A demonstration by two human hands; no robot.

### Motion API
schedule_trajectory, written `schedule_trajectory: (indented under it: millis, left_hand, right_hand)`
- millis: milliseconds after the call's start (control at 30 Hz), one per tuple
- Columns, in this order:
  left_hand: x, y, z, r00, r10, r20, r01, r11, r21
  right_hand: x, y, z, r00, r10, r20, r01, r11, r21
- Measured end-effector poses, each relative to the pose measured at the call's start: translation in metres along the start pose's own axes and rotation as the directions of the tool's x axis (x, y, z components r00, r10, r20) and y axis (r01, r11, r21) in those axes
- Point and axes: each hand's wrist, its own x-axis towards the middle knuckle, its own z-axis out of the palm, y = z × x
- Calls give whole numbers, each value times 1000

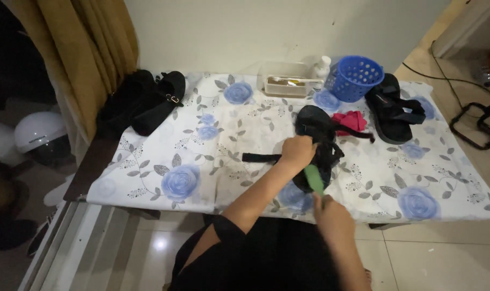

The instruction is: The person scrubs a black sandal with a green brush on a table covered with a floral cloth. They hold the sandal with one hand and scrub the sole and straps with the other, turning the sandal to reach different areas.

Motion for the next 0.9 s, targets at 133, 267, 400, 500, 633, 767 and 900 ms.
schedule_trajectory:
  millis: [133, 267, 400, 500, 633, 767, 900]
  left_hand:
    - [0, 0, -28, 987, -136, 87, 151, 967, -207]
    - [-3, -10, -22, 991, -20, 132, 61, 948, -312]
    - [-30, 21, -50, 985, -36, 166, 61, 987, -150]
    - [-36, 20, -45, 984, -45, 170, 60, 994, -89]
    - [-27, 11, -49, 991, 46, 127, -43, 999, -22]
    - [-18, -25, -6, 956, 292, 31, -291, 956, -41]
    - [-25, -34, 8, 956, 291, -43, -293, 928, -230]
  right_hand:
    - [11, 20, -1, 997, 45, -55, -38, 992, 121]
    - [26, 36, 9, 994, 46, -100, -33, 991, 128]
    - [29, 38, 15, 987, 95, -133, -80, 990, 113]
    - [17, 31, 12, 983, 90, -159, -83, 995, 50]
    - [7, 40, 36, 986, 103, -134, -106, 994, -17]
    - [7, 68, 62, 969, -108, -220, 41, 957, -288]
    - [20, 43, 16, 995, 61, -85, -83, 952, -294]
